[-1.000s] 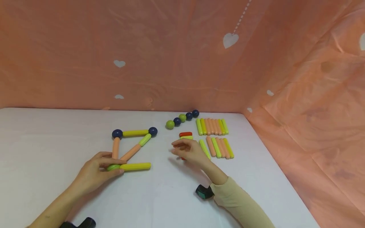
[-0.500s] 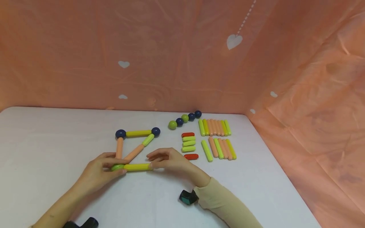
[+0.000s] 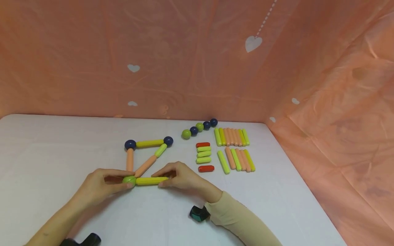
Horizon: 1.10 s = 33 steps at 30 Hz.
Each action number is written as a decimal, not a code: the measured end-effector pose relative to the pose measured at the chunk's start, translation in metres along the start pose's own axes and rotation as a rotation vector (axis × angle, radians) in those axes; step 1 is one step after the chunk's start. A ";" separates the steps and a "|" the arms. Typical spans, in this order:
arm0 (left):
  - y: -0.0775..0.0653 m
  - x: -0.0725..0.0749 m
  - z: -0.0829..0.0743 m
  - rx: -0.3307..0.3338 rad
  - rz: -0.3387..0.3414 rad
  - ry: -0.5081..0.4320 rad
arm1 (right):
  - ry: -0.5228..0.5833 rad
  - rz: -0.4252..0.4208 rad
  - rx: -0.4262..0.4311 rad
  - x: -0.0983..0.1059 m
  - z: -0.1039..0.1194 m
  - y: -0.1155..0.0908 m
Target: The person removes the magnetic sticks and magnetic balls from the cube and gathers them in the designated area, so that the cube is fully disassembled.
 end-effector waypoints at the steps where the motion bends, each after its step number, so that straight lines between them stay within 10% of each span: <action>1: 0.001 0.000 0.000 -0.005 0.004 0.001 | -0.009 -0.003 0.013 0.000 0.000 0.000; 10: 0.004 0.000 0.000 -0.016 0.001 0.048 | 0.015 -0.015 0.009 0.007 -0.007 -0.009; 33: -0.001 0.002 0.006 0.004 0.023 0.021 | 0.351 -0.572 -0.269 0.095 -0.071 -0.083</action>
Point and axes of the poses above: each hand's wrist, its own y-axis towards the middle knuckle, its own x-axis out of the back of the hand, z = x × y, the point moved 1 cm from there along y, towards the middle knuckle, and after that the axes turned 8 degrees about -x, right-handed, at the moved point
